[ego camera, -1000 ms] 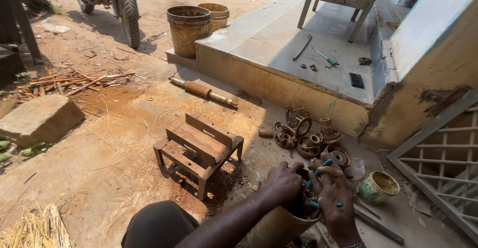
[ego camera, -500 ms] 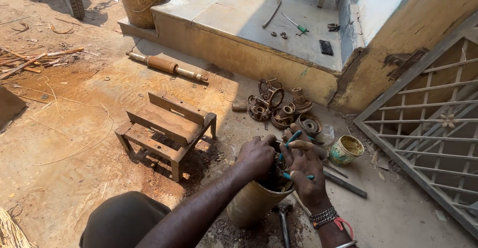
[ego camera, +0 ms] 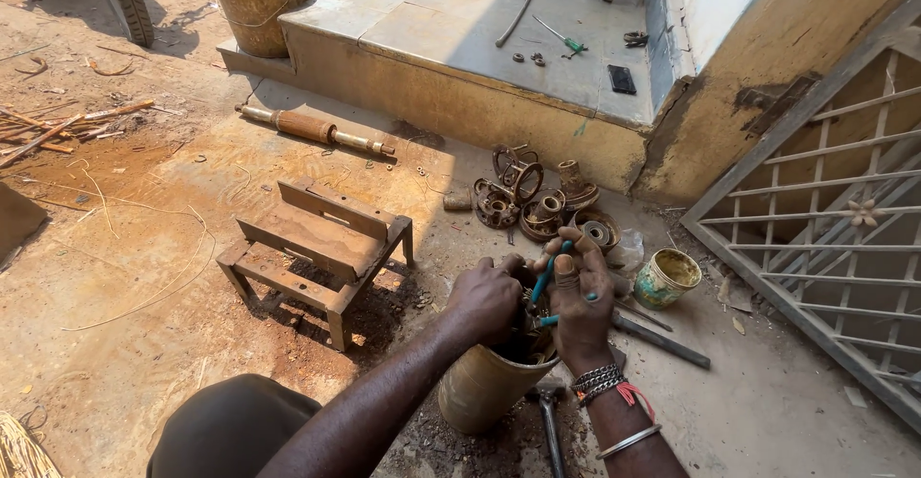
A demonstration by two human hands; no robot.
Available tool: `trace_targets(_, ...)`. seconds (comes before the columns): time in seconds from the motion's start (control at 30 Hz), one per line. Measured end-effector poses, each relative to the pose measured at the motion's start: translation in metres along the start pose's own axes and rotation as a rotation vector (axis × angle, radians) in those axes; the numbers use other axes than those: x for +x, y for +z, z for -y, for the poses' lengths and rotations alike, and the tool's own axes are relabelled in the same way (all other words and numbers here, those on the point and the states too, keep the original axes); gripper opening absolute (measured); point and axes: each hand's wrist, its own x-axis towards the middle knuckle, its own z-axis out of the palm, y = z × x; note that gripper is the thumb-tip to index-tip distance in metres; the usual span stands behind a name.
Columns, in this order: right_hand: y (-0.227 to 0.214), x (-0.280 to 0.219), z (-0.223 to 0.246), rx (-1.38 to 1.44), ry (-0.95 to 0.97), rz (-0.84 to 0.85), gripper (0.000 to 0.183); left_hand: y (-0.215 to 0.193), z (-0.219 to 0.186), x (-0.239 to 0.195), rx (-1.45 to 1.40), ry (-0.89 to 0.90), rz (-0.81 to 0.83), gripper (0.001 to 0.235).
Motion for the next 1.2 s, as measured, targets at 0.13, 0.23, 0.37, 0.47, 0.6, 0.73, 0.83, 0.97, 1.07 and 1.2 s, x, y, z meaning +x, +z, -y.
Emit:
trace_targets(0.13, 0.003, 0.007, -0.015, -0.005, -0.031, -0.224, 0.032, 0.008, 0.004, 0.005, 0.048, 0.055, -0.112, 0.021)
trace_targets(0.23, 0.002, 0.011, 0.004, 0.150, -0.060, -0.112, 0.032, 0.009, 0.006, 0.009, 0.062, 0.034, -0.009, 0.024)
trace_targets(0.37, -0.011, 0.017, 0.061, 0.158, -0.216, 0.008, 0.025, 0.015, 0.006, 0.010, 0.043, 0.045, 0.009, 0.024)
trace_targets(0.47, -0.012, 0.015, 0.090, 0.080, -0.282, -0.038, 0.029, 0.017, 0.007, 0.011, -0.008, 0.042, -0.048, 0.026)
trace_targets(0.6, 0.006, 0.008, 0.082, 0.056, -0.301, -0.093, 0.035, 0.009, 0.006, 0.010, -0.018, 0.041, -0.045, 0.024)
trace_targets(0.73, 0.022, 0.001, 0.048, -0.115, -0.101, -0.090, 0.029, -0.005, 0.000, -0.001, -0.042, 0.012, 0.013, 0.017)
trace_targets(0.83, 0.021, -0.003, 0.037, -0.205, 0.093, 0.023, 0.023, -0.017, -0.004, -0.011, -0.041, 0.005, 0.004, 0.032)
trace_targets(0.97, 0.017, -0.005, 0.037, -0.252, 0.219, 0.104, 0.023, -0.022, -0.006, -0.016, -0.060, 0.016, -0.020, 0.067)
trace_targets(1.07, 0.015, -0.006, 0.039, -0.163, 0.268, 0.104, 0.024, -0.016, -0.003, -0.010, -0.013, 0.021, 0.055, 0.067)
trace_targets(1.2, 0.011, -0.007, 0.037, -0.199, 0.288, 0.076, 0.021, -0.001, 0.002, 0.004, -0.066, 0.023, -0.004, 0.026)
